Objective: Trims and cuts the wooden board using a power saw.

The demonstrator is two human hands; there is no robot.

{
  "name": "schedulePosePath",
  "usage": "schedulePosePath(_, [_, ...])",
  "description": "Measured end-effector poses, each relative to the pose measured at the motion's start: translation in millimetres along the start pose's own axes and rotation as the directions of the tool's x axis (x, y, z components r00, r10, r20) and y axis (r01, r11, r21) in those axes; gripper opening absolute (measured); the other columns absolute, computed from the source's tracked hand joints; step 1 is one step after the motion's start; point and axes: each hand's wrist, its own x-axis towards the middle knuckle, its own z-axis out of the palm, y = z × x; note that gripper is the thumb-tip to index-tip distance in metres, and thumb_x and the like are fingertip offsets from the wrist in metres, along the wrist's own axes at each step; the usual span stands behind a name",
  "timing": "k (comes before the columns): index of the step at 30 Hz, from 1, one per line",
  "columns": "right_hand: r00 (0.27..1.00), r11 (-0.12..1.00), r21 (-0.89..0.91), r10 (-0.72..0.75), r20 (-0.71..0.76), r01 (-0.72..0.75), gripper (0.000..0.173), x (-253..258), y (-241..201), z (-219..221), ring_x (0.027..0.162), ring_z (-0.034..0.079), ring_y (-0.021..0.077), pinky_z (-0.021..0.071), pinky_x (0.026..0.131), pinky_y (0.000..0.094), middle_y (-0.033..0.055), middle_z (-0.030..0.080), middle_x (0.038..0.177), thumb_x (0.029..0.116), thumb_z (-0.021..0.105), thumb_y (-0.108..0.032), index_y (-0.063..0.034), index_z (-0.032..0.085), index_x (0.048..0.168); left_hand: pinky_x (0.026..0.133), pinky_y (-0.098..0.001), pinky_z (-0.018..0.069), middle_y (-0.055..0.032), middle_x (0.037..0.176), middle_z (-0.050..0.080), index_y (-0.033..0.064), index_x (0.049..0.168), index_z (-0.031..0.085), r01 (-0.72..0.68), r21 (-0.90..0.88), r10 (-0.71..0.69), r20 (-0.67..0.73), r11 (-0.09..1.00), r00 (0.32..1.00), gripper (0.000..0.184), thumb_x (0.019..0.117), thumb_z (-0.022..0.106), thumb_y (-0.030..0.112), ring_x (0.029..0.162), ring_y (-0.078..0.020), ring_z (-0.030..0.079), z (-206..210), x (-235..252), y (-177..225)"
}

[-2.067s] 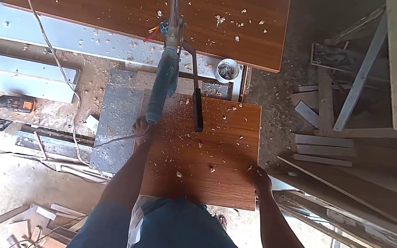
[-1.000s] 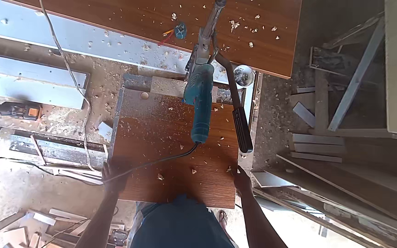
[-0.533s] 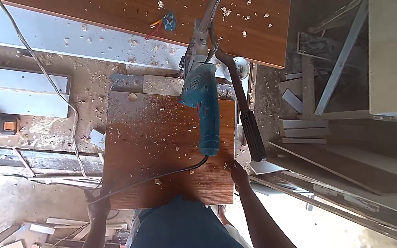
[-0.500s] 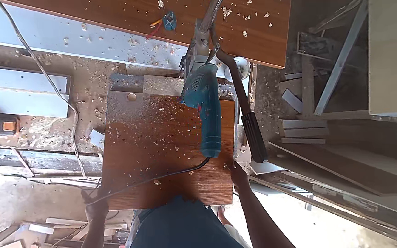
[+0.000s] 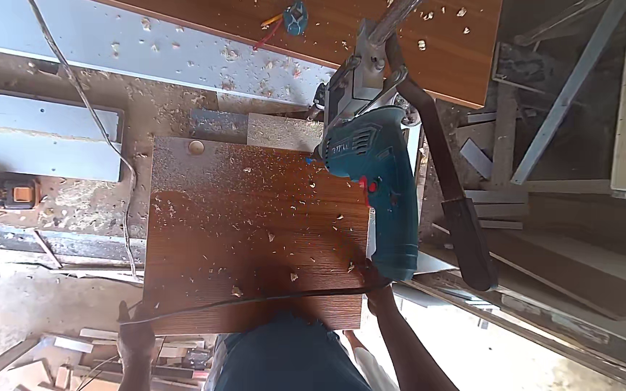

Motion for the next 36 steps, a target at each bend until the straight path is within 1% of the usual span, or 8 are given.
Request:
schedulePosePath(5, [1.000,0.996,0.089,0.004,-0.003,-0.004,0.041,-13.1,-7.9,20.4,0.127,0.059,0.0242,0.0481,0.105,0.0457,0.0173,0.061,0.140,0.1057,0.055,-0.017,-0.0042,0.054,0.145,0.103,-0.0485,0.0496,-0.0242,0.123,0.069,0.0096,0.165,0.012,-0.066,0.178,0.066,0.003,0.982,0.998,0.083,0.1012,0.063,0.022,0.110,-0.0271,0.069,-16.4,15.2,2.1])
schedulePosePath(10, [1.000,0.999,0.046,0.000,-0.003,0.000,0.043,-24.0,-16.9,39.4,0.124,0.060,0.0257,0.0493,0.102,0.0462,0.0182,0.062,0.138,0.1053,0.056,-0.018,-0.0039,0.053,0.145,0.105,-0.0516,0.0493,-0.0271,0.132,0.064,0.0054,0.165,0.010,-0.216,0.279,0.200,0.085,0.936,0.976,0.094,0.0941,0.069,0.027,0.116,-0.0326,0.067,-34.7,33.0,-13.4])
schedulePosePath(15, [1.000,0.982,0.189,0.003,-0.006,-0.002,0.040,-32.6,-27.5,52.1,0.120,0.059,0.0206,0.0492,0.098,0.0397,0.0172,0.061,0.135,0.1021,0.060,-0.015,0.0004,0.056,0.139,0.111,-0.0587,0.0425,-0.0266,0.142,0.058,0.0055,0.165,0.008,-0.272,0.379,0.234,0.144,0.885,0.961,0.108,0.0867,0.076,0.035,0.129,-0.0396,0.060,-45.9,43.3,-18.2])
schedulePosePath(19, [0.997,0.981,0.180,0.071,0.028,-0.075,0.045,-38.0,-34.8,57.4,0.128,0.055,0.0244,0.0489,0.097,0.0466,0.0157,0.054,0.148,0.1039,0.058,-0.019,-0.0039,0.051,0.146,0.117,-0.0578,0.0358,-0.0284,0.152,0.047,0.0031,0.165,0.008,-0.300,0.418,0.247,0.178,0.857,0.953,0.113,0.0825,0.079,0.035,0.140,-0.0430,0.049,-50.8,50.4,-22.3])
schedulePosePath(23, [0.996,0.983,0.159,0.084,0.042,-0.089,0.046,-38.3,-33.7,61.6,0.122,0.059,0.0250,0.0512,0.091,0.0484,0.0148,0.058,0.143,0.1034,0.059,-0.020,-0.0068,0.052,0.147,0.115,-0.0634,0.0345,-0.0317,0.154,0.042,0.0038,0.165,0.012,-0.307,0.459,0.253,0.177,0.833,0.951,0.115,0.0794,0.081,0.038,0.140,-0.0485,0.046,-55.5,57.9,-27.1])
schedulePosePath(25, [0.996,0.982,0.164,0.083,0.042,-0.089,0.045,-39.5,-34.6,62.5,0.117,0.060,0.0235,0.0515,0.088,0.0458,0.0143,0.059,0.140,0.1033,0.059,-0.019,-0.0074,0.053,0.146,0.116,-0.0623,0.0342,-0.0329,0.155,0.041,0.0044,0.165,0.011,-0.295,0.474,0.236,0.181,0.830,0.955,0.118,0.0782,0.081,0.043,0.140,-0.0487,0.045,-58.0,60.2,-27.8])
schedulePosePath(32, [0.994,0.990,0.119,0.071,0.078,-0.080,0.046,-36.5,-31.1,61.2,0.126,0.057,0.0274,0.0499,0.094,0.0527,0.0153,0.057,0.144,0.1041,0.057,-0.020,-0.0071,0.051,0.148,0.117,-0.0594,0.0330,-0.0311,0.157,0.038,0.0041,0.165,0.013,-0.301,0.438,0.245,0.179,0.847,0.953,0.120,0.0752,0.083,0.044,0.143,-0.0459,0.043,-60.8,61.7,-26.5])
schedulePosePath(36, [0.994,0.987,0.139,0.075,0.081,-0.086,0.045,-38.0,-32.4,59.5,0.125,0.057,0.0268,0.0501,0.093,0.0512,0.0148,0.056,0.145,0.1049,0.056,-0.020,-0.0071,0.051,0.148,0.119,-0.0576,0.0322,-0.0302,0.158,0.038,0.0048,0.165,0.014,-0.294,0.434,0.244,0.169,0.852,0.955,0.121,0.0743,0.084,0.043,0.144,-0.0442,0.042,-60.9,64.6,-28.5])
